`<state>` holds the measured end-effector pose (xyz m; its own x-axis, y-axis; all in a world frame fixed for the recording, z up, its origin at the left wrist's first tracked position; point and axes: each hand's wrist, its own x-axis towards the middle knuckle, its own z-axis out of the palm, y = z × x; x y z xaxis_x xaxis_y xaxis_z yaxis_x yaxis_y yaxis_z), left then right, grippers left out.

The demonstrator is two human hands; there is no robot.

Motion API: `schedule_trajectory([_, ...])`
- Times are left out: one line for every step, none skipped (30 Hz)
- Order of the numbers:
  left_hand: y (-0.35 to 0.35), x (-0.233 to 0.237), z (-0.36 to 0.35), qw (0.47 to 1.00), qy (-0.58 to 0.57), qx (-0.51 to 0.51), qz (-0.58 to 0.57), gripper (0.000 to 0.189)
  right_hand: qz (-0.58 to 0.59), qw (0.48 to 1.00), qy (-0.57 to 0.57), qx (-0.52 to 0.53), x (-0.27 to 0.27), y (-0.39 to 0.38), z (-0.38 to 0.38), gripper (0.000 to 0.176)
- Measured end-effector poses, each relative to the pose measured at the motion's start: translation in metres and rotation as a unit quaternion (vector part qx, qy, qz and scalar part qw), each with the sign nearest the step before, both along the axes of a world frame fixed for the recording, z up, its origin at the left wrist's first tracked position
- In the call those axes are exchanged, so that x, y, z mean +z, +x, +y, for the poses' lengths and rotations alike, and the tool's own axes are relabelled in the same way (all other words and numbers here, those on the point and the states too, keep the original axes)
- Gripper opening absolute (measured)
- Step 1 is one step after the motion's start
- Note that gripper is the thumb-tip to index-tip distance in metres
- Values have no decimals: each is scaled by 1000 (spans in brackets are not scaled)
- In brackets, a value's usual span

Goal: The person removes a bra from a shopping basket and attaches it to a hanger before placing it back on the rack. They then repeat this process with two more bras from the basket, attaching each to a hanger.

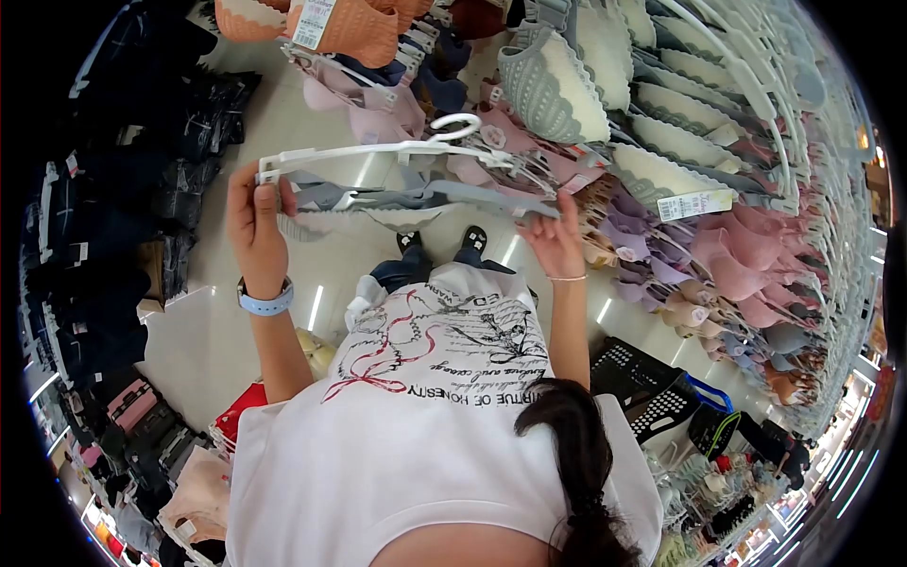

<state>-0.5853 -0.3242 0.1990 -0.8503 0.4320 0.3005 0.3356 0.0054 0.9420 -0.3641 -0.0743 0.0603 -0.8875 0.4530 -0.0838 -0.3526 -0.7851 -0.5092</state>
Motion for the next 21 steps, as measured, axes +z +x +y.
schedule_trajectory([-1, -5, -2, 1000, 6, 24, -8, 19, -2, 1000, 2, -2, 13, -1, 2, 51])
schedule_trajectory([-1, -8, -2, 1000, 7, 23, -17, 19, -5, 998, 54, 7, 24, -2, 5, 54])
schedule_trajectory([-1, -12, -3, 1000, 10, 20, -18, 19, -6, 994, 108, 17, 37, -4, 8, 57])
schedule_trajectory([0, -17, -3, 999, 24, 11, -38, 18, -92, 980, 173, 20, 53, -10, 8, 62])
schedule_trajectory([0, -21, -3, 998, 37, 2, -57, 18, -92, 980, 175, 17, 63, -15, 8, 62])
schedule_trajectory([2, -25, -1, 998, 39, 0, -58, 18, -139, 959, 247, 19, 70, -20, 8, 64])
schedule_trajectory([5, -29, 1, 993, 74, -6, -92, 18, -184, 930, 317, 21, 73, -24, 7, 66])
schedule_trajectory([6, -32, 2, 986, 108, -11, -127, 18, -186, 917, 351, 21, 70, -25, 7, 53])
schedule_trajectory([6, -36, 0, 986, 109, -11, -127, 18, -186, 917, 352, 21, 71, -25, 7, 53])
schedule_trajectory([3, -40, -3, 983, 124, -26, -134, 18, -221, 904, 366, 24, 71, -26, 7, 42])
schedule_trajectory([2, -43, -6, 979, 140, -41, -140, 19, -254, 889, 379, 27, 73, -27, 7, 31])
schedule_trajectory([2, -44, -7, 979, 140, -38, -140, 19, -254, 889, 379, 30, 78, -28, 5, 31])
schedule_trajectory([1, -46, -8, 980, 130, -12, -147, 20, -248, 893, 376, 5, 84, -29, 1, 24])
schedule_trajectory([1, -46, -10, 981, 119, 13, -154, 21, -242, 896, 372, -21, 92, -31, -3, 17])
schedule_trajectory([2, -46, -8, 981, 119, 15, -155, 21, -242, 896, 372, -19, 97, -34, -6, 17])
schedule_trajectory([6, -45, -3, 992, 11, 129, -8, 24, -236, 892, 381, -51, 102, -37, -9, 16])
schedule_trajectory([9, -44, 3, 957, -97, 236, 139, 27, -230, 888, 390, -84, 105, -40, -13, 15])
schedule_trajectory([16, -40, 4, 942, -99, 269, 174, 31, -230, 888, 390, -85, 105, -44, -16, 15])
schedule_trajectory([26, -47, 1, 944, -89, 253, 194, 32, -227, 849, 465, -109, 105, -48, -17, 14])
schedule_trajectory([36, -58, -1, 945, -79, 237, 212, 33, -223, 803, 536, -132, 105, -52, -19, 14])
schedule_trajectory([45, -62, -2, 957, -136, 93, 240, 33, -223, 803, 537, -132, 107, -55, -22, 14])
